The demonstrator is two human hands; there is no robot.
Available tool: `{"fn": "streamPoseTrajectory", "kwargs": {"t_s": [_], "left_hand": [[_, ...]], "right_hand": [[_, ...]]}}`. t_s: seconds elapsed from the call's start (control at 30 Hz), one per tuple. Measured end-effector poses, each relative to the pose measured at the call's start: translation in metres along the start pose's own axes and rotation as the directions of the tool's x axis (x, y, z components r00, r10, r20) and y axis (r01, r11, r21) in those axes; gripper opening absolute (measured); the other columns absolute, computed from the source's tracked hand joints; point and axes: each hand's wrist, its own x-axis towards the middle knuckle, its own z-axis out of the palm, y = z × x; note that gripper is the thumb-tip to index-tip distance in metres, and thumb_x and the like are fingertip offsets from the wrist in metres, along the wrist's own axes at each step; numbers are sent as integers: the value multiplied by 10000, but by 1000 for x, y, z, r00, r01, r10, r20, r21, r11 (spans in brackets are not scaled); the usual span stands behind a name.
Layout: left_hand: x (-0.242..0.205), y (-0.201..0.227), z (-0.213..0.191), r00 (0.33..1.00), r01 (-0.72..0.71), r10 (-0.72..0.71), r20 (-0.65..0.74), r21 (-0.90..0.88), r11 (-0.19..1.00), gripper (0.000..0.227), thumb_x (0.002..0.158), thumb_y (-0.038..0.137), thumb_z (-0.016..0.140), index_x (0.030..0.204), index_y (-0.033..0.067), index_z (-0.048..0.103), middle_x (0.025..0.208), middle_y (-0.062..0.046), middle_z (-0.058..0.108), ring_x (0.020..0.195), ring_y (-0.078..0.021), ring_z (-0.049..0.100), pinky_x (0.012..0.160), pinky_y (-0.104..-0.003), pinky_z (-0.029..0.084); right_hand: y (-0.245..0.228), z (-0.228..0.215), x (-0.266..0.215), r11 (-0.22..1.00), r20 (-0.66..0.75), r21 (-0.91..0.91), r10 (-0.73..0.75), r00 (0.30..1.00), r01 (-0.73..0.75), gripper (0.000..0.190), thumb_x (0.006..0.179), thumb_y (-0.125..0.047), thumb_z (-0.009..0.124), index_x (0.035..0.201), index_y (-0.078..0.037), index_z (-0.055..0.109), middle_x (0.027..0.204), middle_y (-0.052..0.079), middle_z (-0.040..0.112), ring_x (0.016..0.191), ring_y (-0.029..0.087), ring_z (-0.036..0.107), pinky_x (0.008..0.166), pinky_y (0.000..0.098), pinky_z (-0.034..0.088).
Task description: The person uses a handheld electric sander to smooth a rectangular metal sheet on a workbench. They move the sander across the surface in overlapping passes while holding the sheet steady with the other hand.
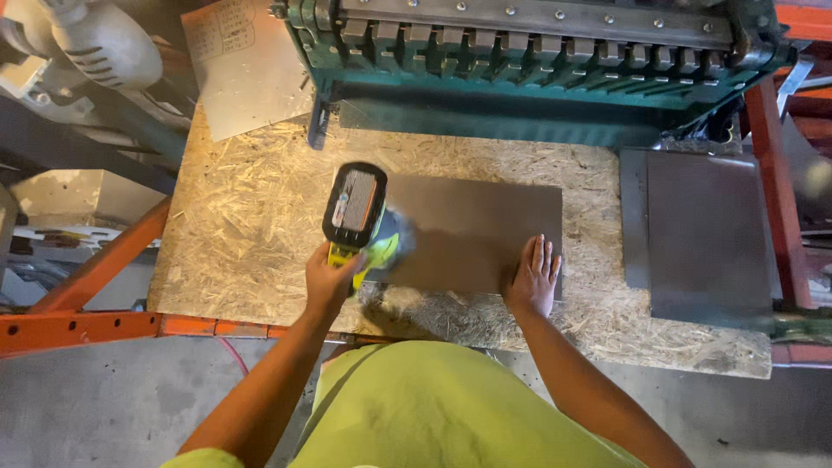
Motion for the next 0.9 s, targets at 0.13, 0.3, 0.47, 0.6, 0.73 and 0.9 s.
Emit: {"fn": "streamPoseTrajectory", "kwargs": {"t_s": [0.13,0.3,0.47,0.6,0.73,0.9], "left_hand": [[-26,2,-23,999,42,-42,9,35,999,400,722,26,998,1020,-12,734,767,-180,746,624,-258,755,598,-387,631],[-35,-22,-47,1000,26,-26,-11,68,997,389,697,-19,983,1000,-14,739,744,-197,737,609,-267,754,596,-398,625],[-32,-16,-43,996,2,-5,-88,-31,1000,414,749,16,977,1069,-30,719,849,-209,758,705,-300,770,693,-442,672],[-5,-17,-43,995,-49,47,-88,-12,999,401,765,20,963,1078,-25,716,854,-179,748,714,-272,754,685,-445,668],[16,10,-29,993,-94,94,-75,7,996,401,781,74,978,1073,-2,715,850,-150,750,710,-236,750,667,-404,658],[57,28,-9,983,-109,111,-148,24,994,331,806,28,932,1062,-6,725,812,-159,739,665,-213,732,653,-373,626]], "right_hand": [[-5,-7,-4,1000,-59,-11,-19,998,19,894,1059,-535,425,1776,-68,167,1833,191,208,1703,372,177,1403,568,45],[-11,-9,-5,1000,-94,19,-22,995,24,834,1125,-535,374,1776,-51,179,1828,211,224,1702,378,186,1392,569,34],[-12,-9,-7,1000,-123,1,-19,992,19,854,1107,-549,393,1766,-36,215,1825,207,237,1701,378,195,1397,575,64],[-12,-12,-8,1000,-135,11,-28,990,29,839,1119,-552,382,1758,-26,244,1819,218,254,1695,386,214,1393,576,77],[-11,-11,-9,998,-130,48,-44,991,50,843,1121,-539,391,1760,-18,217,1819,234,230,1698,395,188,1386,584,49],[-13,-12,-8,999,-131,27,-31,991,34,845,1105,-528,431,1753,-15,252,1817,227,253,1691,396,217,1389,584,70]]}}
